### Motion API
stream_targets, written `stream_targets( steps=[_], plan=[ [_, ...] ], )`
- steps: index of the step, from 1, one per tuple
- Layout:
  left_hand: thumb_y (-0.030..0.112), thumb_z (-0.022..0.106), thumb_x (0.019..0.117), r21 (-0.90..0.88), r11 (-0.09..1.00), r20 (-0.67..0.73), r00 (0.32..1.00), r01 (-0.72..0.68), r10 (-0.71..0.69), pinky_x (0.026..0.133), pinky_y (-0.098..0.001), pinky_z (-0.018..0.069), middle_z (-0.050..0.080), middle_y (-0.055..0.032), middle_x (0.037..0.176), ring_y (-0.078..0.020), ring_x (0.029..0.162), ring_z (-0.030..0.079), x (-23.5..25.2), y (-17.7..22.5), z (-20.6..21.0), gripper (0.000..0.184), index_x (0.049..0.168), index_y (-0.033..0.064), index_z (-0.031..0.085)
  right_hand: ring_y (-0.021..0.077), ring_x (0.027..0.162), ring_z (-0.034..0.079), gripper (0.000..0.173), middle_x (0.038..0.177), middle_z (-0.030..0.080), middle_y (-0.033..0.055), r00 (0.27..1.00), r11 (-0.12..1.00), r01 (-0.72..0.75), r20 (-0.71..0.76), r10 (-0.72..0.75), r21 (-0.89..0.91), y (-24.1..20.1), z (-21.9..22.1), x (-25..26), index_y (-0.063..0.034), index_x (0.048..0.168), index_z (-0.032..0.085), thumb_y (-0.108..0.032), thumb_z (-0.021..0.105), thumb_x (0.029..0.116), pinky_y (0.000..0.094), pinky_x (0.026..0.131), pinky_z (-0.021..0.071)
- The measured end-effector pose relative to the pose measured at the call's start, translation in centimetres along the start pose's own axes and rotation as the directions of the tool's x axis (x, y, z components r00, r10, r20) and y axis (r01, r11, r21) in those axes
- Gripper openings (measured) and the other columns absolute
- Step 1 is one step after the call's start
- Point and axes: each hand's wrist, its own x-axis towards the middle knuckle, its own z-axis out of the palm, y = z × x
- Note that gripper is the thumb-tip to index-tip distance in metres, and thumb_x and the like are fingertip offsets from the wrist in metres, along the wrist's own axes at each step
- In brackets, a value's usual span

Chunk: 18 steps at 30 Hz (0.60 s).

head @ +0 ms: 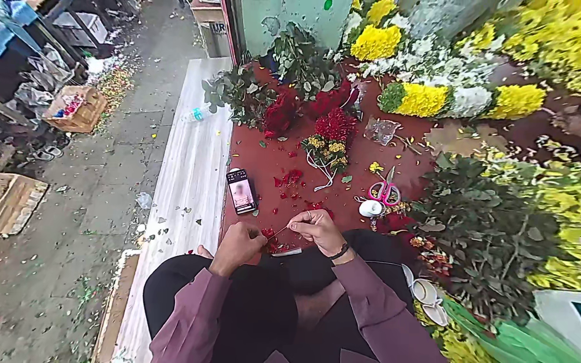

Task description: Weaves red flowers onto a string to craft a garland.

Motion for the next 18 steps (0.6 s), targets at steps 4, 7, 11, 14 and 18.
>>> stream_targets(
  steps=[4,7,11,14,18],
  plan=[
    [0.040,0.068,0.0923,-0.043,0.998,0.066,0.997,0.036,-0.033,0.056,-0.0363,0.0519,0.066,0.0043,0.063,-0.0092,0.054,0.060,0.0,-0.4,-0.1,0.029,0.077,0.0160,0.075,0.0008,0.044,0.035,0.011,0.062,0.060,-0.0022,0.997,0.995,-0.080,0.015,0.081,-0.052,-0.1,-0.5,0.1,-0.0038,0.095,0.078,-0.013,0.072,0.0928,0.0199,0.041,0.0284],
    [0.038,0.071,0.0918,-0.043,0.992,0.061,0.992,0.115,-0.112,0.056,-0.0370,0.0552,0.070,0.0014,0.067,-0.0119,0.056,0.064,0.1,-0.7,-0.2,0.027,0.082,0.0140,0.076,-0.0007,0.046,0.039,0.009,0.065,0.064,-0.0026,0.993,0.993,-0.080,0.084,0.088,-0.092,-0.6,-0.5,0.0,-0.0037,0.093,0.078,-0.012,0.073,0.0916,0.0187,0.042,0.0308],
    [0.036,0.077,0.0859,0.056,0.979,0.043,0.979,0.198,-0.201,0.062,-0.0438,0.0575,0.072,-0.0015,0.073,-0.0170,0.061,0.067,0.2,-0.7,-0.4,0.023,0.089,0.0128,0.076,-0.0001,0.054,0.051,0.010,0.074,0.071,-0.0012,0.985,0.986,-0.036,0.161,0.063,-0.162,-0.6,-0.2,-0.2,-0.0036,0.093,0.079,-0.013,0.074,0.0914,0.0198,0.050,0.0415],
    [0.038,0.080,0.0811,0.120,0.972,0.095,0.972,0.204,-0.215,0.068,-0.0509,0.0568,0.072,-0.0013,0.075,-0.0186,0.068,0.068,0.1,-0.9,-0.3,0.022,0.086,0.0166,0.078,-0.0012,0.051,0.047,0.011,0.071,0.069,-0.0028,0.973,0.985,-0.078,0.204,0.109,-0.153,-0.5,-0.4,-0.2,-0.0041,0.092,0.078,-0.014,0.074,0.0915,0.0190,0.048,0.0379],
    [0.038,0.079,0.0803,0.129,0.961,0.101,0.961,0.243,-0.257,0.066,-0.0526,0.0554,0.070,-0.0018,0.072,-0.0202,0.068,0.067,-0.1,-0.6,-0.3,0.022,0.082,0.0170,0.077,0.0057,0.055,0.053,0.020,0.073,0.066,-0.0011,0.911,0.857,-0.306,0.133,0.390,-0.415,-0.2,-2.9,3.4,-0.0078,0.101,0.077,-0.025,0.068,0.0982,0.0237,0.051,0.0442]
  ],
)
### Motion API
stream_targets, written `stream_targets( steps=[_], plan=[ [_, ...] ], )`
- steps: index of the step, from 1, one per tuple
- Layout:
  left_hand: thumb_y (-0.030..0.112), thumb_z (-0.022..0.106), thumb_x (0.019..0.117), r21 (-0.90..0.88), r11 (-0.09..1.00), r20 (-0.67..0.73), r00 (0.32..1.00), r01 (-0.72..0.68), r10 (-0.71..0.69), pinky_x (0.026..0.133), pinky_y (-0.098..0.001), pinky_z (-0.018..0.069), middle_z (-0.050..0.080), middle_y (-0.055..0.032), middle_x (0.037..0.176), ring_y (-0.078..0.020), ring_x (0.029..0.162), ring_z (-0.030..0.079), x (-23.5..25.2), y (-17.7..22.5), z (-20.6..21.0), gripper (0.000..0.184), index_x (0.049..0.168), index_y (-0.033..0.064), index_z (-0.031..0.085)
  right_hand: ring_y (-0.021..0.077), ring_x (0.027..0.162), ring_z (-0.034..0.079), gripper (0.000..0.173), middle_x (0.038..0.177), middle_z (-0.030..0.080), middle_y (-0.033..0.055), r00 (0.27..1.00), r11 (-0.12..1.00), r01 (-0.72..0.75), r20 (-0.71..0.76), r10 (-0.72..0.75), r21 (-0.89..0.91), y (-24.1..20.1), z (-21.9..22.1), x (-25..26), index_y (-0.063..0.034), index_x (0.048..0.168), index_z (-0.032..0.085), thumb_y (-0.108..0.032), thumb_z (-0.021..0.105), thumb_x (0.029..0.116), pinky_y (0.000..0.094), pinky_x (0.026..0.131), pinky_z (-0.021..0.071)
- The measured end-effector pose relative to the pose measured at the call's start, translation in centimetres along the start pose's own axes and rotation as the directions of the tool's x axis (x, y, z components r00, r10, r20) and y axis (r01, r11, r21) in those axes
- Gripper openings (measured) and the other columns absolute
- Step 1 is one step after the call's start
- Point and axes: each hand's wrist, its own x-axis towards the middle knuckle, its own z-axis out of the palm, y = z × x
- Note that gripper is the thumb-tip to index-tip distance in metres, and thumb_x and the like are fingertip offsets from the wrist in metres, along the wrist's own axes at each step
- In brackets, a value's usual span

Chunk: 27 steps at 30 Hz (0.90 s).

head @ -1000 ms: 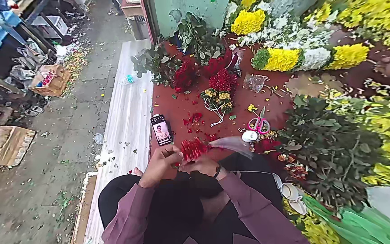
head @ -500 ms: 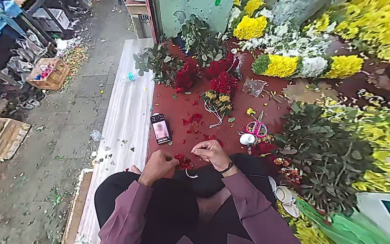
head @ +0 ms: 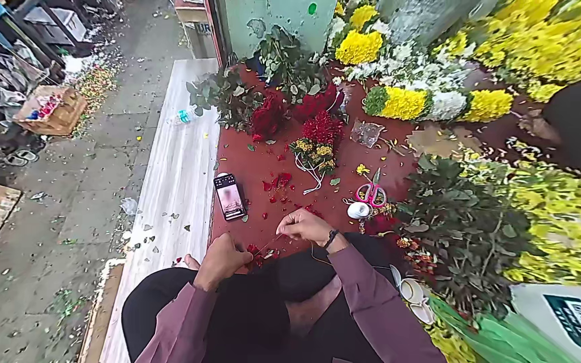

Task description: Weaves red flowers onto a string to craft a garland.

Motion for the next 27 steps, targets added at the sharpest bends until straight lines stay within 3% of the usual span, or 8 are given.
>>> stream_targets(
  steps=[2,4,9,13,18,21,24,27],
  plan=[
    [0.037,0.077,0.0812,0.023,0.999,-0.017,1.000,0.023,-0.023,0.066,-0.0531,0.0556,0.071,-0.0021,0.073,-0.0210,0.068,0.068,-0.1,0.3,0.1,0.019,0.084,0.0177,0.077,0.0159,0.083,0.070,0.023,0.097,0.075,0.0043,0.976,0.938,-0.166,-0.184,0.113,-0.303,0.6,-2.2,3.8,-0.0126,0.113,0.076,-0.027,0.061,0.1017,0.0388,0.078,0.0588],
    [0.037,0.075,0.0823,0.035,0.999,-0.012,1.000,0.029,-0.028,0.066,-0.0529,0.0558,0.070,-0.0017,0.073,-0.0211,0.069,0.068,0.1,0.4,0.4,0.018,0.084,0.0186,0.077,0.0281,0.106,0.070,0.023,0.111,0.074,0.0097,0.923,0.822,-0.244,-0.383,0.034,-0.514,1.2,-3.7,8.1,-0.0146,0.113,0.077,-0.016,0.060,0.0982,0.0572,0.093,0.0557],
    [0.039,0.073,0.0839,0.074,0.997,0.062,0.997,0.038,-0.043,0.068,-0.0529,0.0573,0.072,-0.0004,0.075,-0.0207,0.072,0.070,0.7,0.4,1.3,0.019,0.085,0.0197,0.077,0.0371,0.118,0.058,0.018,0.117,0.066,0.0108,0.821,0.487,-0.211,-0.424,-0.382,-0.847,4.2,-4.9,16.7,-0.0170,0.102,0.079,-0.016,0.078,0.0839,0.0623,0.090,0.0515],
    [0.038,0.072,0.0837,0.060,0.997,0.065,0.997,0.048,-0.052,0.067,-0.0526,0.0560,0.071,-0.0002,0.073,-0.0204,0.070,0.069,0.5,0.4,1.1,0.019,0.085,0.0199,0.076,0.0389,0.116,0.055,0.017,0.117,0.063,0.0098,0.820,0.495,-0.181,-0.409,-0.401,-0.850,3.9,-5.7,17.6,-0.0164,0.085,0.075,-0.014,0.085,0.0726,0.0637,0.089,0.0488],
    [0.038,0.073,0.0840,0.054,0.999,0.068,0.998,0.009,-0.012,0.068,-0.0531,0.0569,0.072,-0.0003,0.074,-0.0204,0.071,0.070,0.4,0.9,1.0,0.019,0.085,0.0193,0.076,0.0334,0.106,0.062,0.017,0.106,0.066,0.0102,0.785,0.769,-0.116,-0.532,-0.318,-0.629,0.4,-6.3,12.8,-0.0136,0.088,0.075,-0.026,0.084,0.0808,0.0601,0.085,0.0529],
    [0.038,0.074,0.0843,0.033,0.999,0.053,0.998,-0.025,0.023,0.068,-0.0545,0.0567,0.072,-0.0015,0.075,-0.0217,0.071,0.070,0.2,0.5,1.3,0.020,0.085,0.0181,0.077,0.0234,0.083,0.069,0.022,0.094,0.072,0.0098,0.789,0.959,0.077,-0.571,-0.226,-0.272,0.1,-5.3,9.4,-0.0099,0.099,0.074,-0.025,0.084,0.0862,0.0479,0.074,0.0587],
    [0.038,0.074,0.0845,0.025,0.998,0.034,0.998,-0.053,0.052,0.068,-0.0542,0.0566,0.071,-0.0026,0.074,-0.0224,0.070,0.069,0.3,0.0,1.4,0.021,0.085,0.0168,0.076,0.0148,0.068,0.061,0.020,0.086,0.070,0.0078,0.855,0.964,0.247,-0.491,-0.168,0.099,-0.2,-3.9,6.5,-0.0073,0.108,0.071,-0.019,0.077,0.0927,0.0327,0.063,0.0532],
    [0.038,0.076,0.0845,0.021,0.997,0.018,0.997,-0.070,0.069,0.069,-0.0540,0.0567,0.072,-0.0027,0.075,-0.0218,0.070,0.069,0.4,-0.2,1.1,0.022,0.085,0.0161,0.077,0.0169,0.068,0.064,0.022,0.086,0.069,0.0135,0.881,0.887,0.320,-0.449,-0.149,0.334,-0.9,-2.2,4.1,0.0013,0.114,0.066,-0.005,0.071,0.0935,0.0325,0.064,0.0559]
  ],
)
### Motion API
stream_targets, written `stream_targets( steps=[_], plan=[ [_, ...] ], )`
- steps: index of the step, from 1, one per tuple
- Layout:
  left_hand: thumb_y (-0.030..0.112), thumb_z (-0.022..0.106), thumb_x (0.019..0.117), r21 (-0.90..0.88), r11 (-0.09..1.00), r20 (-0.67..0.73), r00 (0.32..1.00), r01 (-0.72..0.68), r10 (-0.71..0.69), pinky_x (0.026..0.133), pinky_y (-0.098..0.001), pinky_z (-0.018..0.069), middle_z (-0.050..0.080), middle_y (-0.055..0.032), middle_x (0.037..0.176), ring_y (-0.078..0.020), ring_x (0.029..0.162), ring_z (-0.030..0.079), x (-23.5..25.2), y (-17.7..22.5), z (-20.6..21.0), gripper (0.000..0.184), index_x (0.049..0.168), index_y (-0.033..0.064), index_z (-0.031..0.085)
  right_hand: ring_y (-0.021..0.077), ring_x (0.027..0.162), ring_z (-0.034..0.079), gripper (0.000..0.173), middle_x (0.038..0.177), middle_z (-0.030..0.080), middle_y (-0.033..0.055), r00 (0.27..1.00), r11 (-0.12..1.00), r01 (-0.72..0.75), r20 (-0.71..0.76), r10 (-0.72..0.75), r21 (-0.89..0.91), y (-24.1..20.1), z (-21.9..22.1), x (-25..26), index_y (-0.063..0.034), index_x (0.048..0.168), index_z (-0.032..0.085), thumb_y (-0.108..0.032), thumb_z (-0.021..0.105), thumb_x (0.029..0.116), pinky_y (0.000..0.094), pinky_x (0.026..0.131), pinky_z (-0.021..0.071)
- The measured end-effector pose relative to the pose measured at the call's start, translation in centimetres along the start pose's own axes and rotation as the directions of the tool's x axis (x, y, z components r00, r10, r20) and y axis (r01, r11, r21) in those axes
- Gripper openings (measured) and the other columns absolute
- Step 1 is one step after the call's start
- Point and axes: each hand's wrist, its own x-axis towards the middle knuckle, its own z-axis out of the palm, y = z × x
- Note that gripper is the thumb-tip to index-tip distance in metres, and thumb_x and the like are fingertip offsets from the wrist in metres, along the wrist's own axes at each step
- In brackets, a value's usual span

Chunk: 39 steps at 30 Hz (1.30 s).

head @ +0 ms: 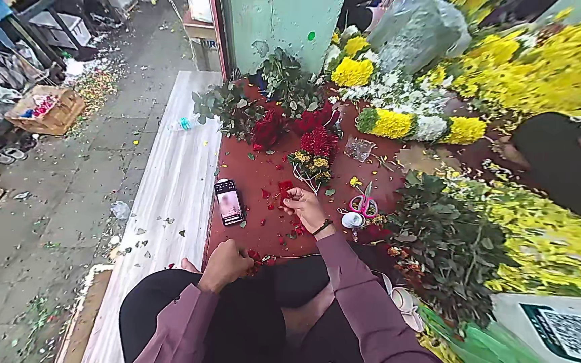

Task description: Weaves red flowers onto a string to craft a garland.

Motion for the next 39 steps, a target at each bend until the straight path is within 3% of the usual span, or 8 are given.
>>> stream_targets(
  steps=[5,9,18,24,29,33,35,39],
  plan=[
    [0.038,0.077,0.0807,0.018,1.000,-0.024,1.000,-0.013,0.013,0.069,-0.0559,0.0567,0.071,-0.0039,0.076,-0.0238,0.073,0.070,0.9,-0.4,0.0,0.023,0.084,0.0155,0.075,0.0199,0.071,0.066,0.021,0.090,0.070,0.0158,0.999,0.991,-0.022,0.029,0.018,0.133,0.6,-0.2,-3.3,0.0060,0.113,0.066,-0.005,0.064,0.0952,0.0336,0.063,0.0569],
    [0.038,0.078,0.0805,0.026,1.000,-0.009,1.000,0.004,-0.004,0.071,-0.0563,0.0571,0.072,-0.0043,0.077,-0.0240,0.074,0.070,1.1,-0.3,0.4,0.023,0.085,0.0154,0.076,0.0176,0.068,0.064,0.016,0.086,0.068,0.0129,0.998,0.985,-0.022,0.066,0.011,0.168,0.5,0.1,-3.7,0.0050,0.106,0.066,-0.006,0.068,0.0945,0.0323,0.062,0.0568],
    [0.038,0.076,0.0811,0.043,0.999,0.006,1.000,-0.007,0.007,0.068,-0.0550,0.0560,0.070,-0.0033,0.073,-0.0230,0.070,0.068,1.4,-0.6,0.7,0.023,0.081,0.0156,0.075,0.0240,0.077,0.070,0.019,0.097,0.072,0.0210,0.994,0.990,0.002,0.104,-0.016,0.141,0.2,0.6,-3.7,0.0063,0.114,0.066,-0.002,0.060,0.0989,0.0341,0.065,0.0584],
    [0.039,0.076,0.0809,0.042,0.999,0.011,1.000,-0.010,0.010,0.066,-0.0535,0.0554,0.069,-0.0026,0.072,-0.0221,0.069,0.067,1.3,-0.8,0.7,0.023,0.081,0.0159,0.074,0.0201,0.071,0.069,0.017,0.089,0.074,0.0177,0.995,0.995,0.089,0.045,-0.091,0.033,0.2,1.1,-4.1,0.0057,0.106,0.074,-0.001,0.061,0.0965,0.0313,0.063,0.0582],
    [0.040,0.076,0.0804,0.044,0.999,0.008,1.000,-0.005,0.005,0.067,-0.0541,0.0560,0.070,-0.0029,0.073,-0.0222,0.070,0.068,1.4,-0.8,0.8,0.024,0.081,0.0162,0.075,0.0223,0.078,0.071,0.023,0.095,0.075,0.0179,0.996,0.996,0.084,0.037,-0.083,-0.018,0.4,1.2,-4.2,0.0056,0.110,0.074,0.002,0.057,0.0953,0.0352,0.071,0.0611],
    [0.038,0.076,0.0811,0.028,1.000,0.000,1.000,-0.009,0.009,0.068,-0.0546,0.0559,0.070,-0.0039,0.074,-0.0234,0.071,0.068,1.4,-0.6,0.7,0.023,0.082,0.0150,0.074,0.0232,0.093,0.074,0.031,0.105,0.075,0.0164,0.985,0.980,0.166,0.068,-0.160,-0.111,0.2,1.6,-4.6,0.0037,0.114,0.074,0.004,0.073,0.0833,0.0381,0.085,0.0633],
    [0.037,0.077,0.0814,0.017,1.000,-0.012,1.000,-0.020,0.020,0.069,-0.0540,0.0572,0.071,-0.0038,0.075,-0.0225,0.071,0.069,1.3,-0.6,0.8,0.023,0.084,0.0145,0.076,0.0218,0.095,0.075,0.025,0.105,0.077,0.0133,0.981,0.966,0.192,0.052,-0.186,-0.171,0.3,1.9,-4.8,0.0008,0.111,0.076,-0.004,0.076,0.0867,0.0381,0.087,0.0632],
    [0.037,0.076,0.0834,0.009,1.000,-0.032,0.999,-0.003,0.003,0.071,-0.0526,0.0570,0.072,-0.0024,0.077,-0.0209,0.073,0.069,1.1,-0.4,0.6,0.021,0.086,0.0156,0.077,0.0188,0.082,0.074,0.016,0.094,0.077,0.0099,0.966,0.945,0.258,0.054,-0.252,-0.201,0.4,2.6,-5.6,0.0003,0.105,0.076,-0.012,0.070,0.0962,0.0346,0.078,0.0641]
  ],
)
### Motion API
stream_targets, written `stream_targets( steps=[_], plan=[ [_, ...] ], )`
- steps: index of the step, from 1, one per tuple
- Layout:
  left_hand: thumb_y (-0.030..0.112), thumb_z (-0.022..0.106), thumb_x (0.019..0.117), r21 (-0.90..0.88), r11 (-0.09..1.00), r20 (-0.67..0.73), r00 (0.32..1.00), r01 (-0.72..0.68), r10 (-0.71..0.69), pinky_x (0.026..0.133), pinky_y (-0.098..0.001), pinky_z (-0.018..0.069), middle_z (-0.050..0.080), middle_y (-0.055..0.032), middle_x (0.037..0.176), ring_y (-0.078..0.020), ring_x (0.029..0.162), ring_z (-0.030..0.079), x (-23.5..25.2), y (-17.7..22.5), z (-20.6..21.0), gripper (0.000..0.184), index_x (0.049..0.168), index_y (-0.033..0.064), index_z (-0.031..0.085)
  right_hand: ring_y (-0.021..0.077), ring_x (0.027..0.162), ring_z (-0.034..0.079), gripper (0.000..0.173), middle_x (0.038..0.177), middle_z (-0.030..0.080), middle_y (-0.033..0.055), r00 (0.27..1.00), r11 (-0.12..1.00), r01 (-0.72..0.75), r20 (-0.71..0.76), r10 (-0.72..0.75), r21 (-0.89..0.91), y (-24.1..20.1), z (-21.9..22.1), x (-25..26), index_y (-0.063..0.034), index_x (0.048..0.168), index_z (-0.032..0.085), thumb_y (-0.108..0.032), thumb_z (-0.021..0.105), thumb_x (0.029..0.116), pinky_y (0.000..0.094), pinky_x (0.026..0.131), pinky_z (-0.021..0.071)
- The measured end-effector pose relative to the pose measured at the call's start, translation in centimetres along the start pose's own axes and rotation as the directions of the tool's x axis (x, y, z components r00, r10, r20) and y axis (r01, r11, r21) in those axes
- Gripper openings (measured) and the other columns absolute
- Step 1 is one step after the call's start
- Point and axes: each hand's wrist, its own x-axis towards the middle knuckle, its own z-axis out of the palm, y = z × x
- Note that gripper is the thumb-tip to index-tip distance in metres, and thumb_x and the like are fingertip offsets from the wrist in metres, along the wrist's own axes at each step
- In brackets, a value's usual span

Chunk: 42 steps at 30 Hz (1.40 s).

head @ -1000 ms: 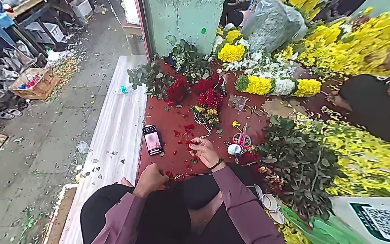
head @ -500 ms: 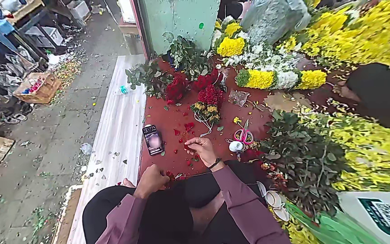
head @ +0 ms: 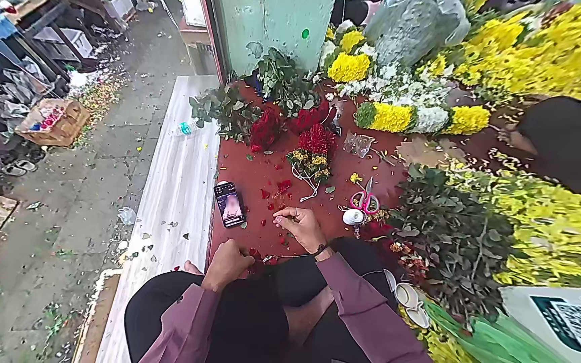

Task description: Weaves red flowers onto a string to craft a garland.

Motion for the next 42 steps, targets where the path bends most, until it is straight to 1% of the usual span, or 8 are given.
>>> stream_targets(
  steps=[4,10,18,25,29,32,36,42],
  plan=[
    [0.033,0.077,0.0838,-0.060,0.998,-0.048,0.999,-0.003,0.000,0.070,-0.0518,0.0569,0.072,-0.0030,0.076,-0.0197,0.071,0.069,-0.3,0.4,-0.3,0.019,0.086,0.0148,0.077,0.0184,0.076,0.072,0.013,0.092,0.075,0.0103,0.996,0.999,0.039,-0.078,-0.037,0.016,-0.3,1.1,-1.7,0.0012,0.102,0.075,-0.007,0.069,0.0935,0.0336,0.071,0.0633],
    [0.034,0.075,0.0854,-0.202,0.978,-0.131,0.991,-0.040,0.014,0.062,-0.0423,0.0550,0.070,0.0001,0.070,-0.0139,0.061,0.064,-0.4,0.7,-0.4,0.021,0.083,0.0129,0.076,0.0327,0.079,0.075,0.053,0.096,0.074,0.0201,0.996,0.967,-0.089,0.021,0.086,0.238,-2.2,3.1,-4.7,0.0066,0.131,0.047,0.004,0.074,0.0853,0.0440,0.071,0.0657],
    [0.018,0.066,0.0947,-0.462,0.877,-0.051,0.991,-0.131,0.122,0.063,-0.0332,0.0599,0.072,-0.0021,0.073,-0.0125,0.062,0.068,-0.6,1.2,0.0,0.016,0.093,0.0065,0.077,0.0236,0.057,0.069,0.059,0.087,0.075,0.0144,0.950,0.942,-0.310,0.081,0.302,0.127,-0.8,5.1,-5.4,0.0020,0.131,0.048,-0.003,0.082,0.0822,0.0332,0.047,0.0586],
    [0.027,0.076,0.0926,-0.440,0.875,-0.029,0.977,-0.202,0.211,0.059,-0.0291,0.0566,0.073,-0.0009,0.075,-0.0095,0.060,0.065,-0.8,1.2,-0.1,0.019,0.094,0.0078,0.078,0.0154,0.051,0.062,0.080,0.070,0.067,0.0059,0.915,0.917,-0.399,0.060,0.400,-0.029,-0.2,4.2,-4.7,-0.0029,0.136,0.050,-0.021,0.093,0.0714,0.0300,0.049,0.0554],
    [0.024,0.073,0.0940,-0.449,0.873,-0.013,0.978,-0.191,0.207,0.053,-0.0264,0.0469,0.070,0.0000,0.071,-0.0073,0.055,0.057,-0.8,1.2,-0.3,0.018,0.089,0.0073,0.076,0.0077,0.045,0.043,0.078,0.068,0.060,0.0015,0.801,0.830,-0.558,0.276,0.531,0.023,-0.5,1.6,-4.1,-0.0092,0.145,0.048,-0.026,0.088,0.0798,0.0234,0.040,0.0360],
    [0.025,0.074,0.0919,-0.402,0.901,-0.032,0.986,-0.163,0.164,0.055,-0.0302,0.0492,0.069,0.0004,0.070,-0.0086,0.057,0.059,-0.7,0.8,-0.4,0.019,0.084,0.0083,0.074,0.0093,0.058,0.053,0.063,0.077,0.066,0.0017,0.908,0.923,-0.379,0.167,0.384,-0.063,-0.2,-0.4,-3.5,-0.0087,0.137,0.059,-0.030,0.085,0.0830,0.0270,0.052,0.0448],
    [0.027,0.073,0.0902,-0.322,0.943,-0.043,0.996,-0.084,0.074,0.060,-0.0360,0.0525,0.067,-0.0001,0.068,-0.0115,0.060,0.062,-0.7,0.8,-0.8,0.021,0.081,0.0088,0.072,0.0170,0.119,0.064,0.090,0.138,0.063,0.0057,0.872,0.947,-0.203,0.394,0.290,-0.248,1.0,0.1,-3.6,-0.0136,0.155,0.043,-0.034,0.086,0.0781,0.0384,0.099,0.0559],
    [0.027,0.069,0.0900,-0.262,0.965,-0.157,0.987,-0.004,-0.039,0.065,-0.0431,0.0534,0.067,-0.0015,0.070,-0.0153,0.066,0.064,-0.8,0.0,-1.2,0.021,0.079,0.0095,0.072,0.0041,0.079,0.069,0.017,0.084,0.075,-0.0025,0.876,0.923,-0.157,0.382,0.294,-0.350,0.5,-0.2,-3.3,-0.0117,0.089,0.079,-0.028,0.074,0.0906,0.0296,0.077,0.0578]
  ],
)
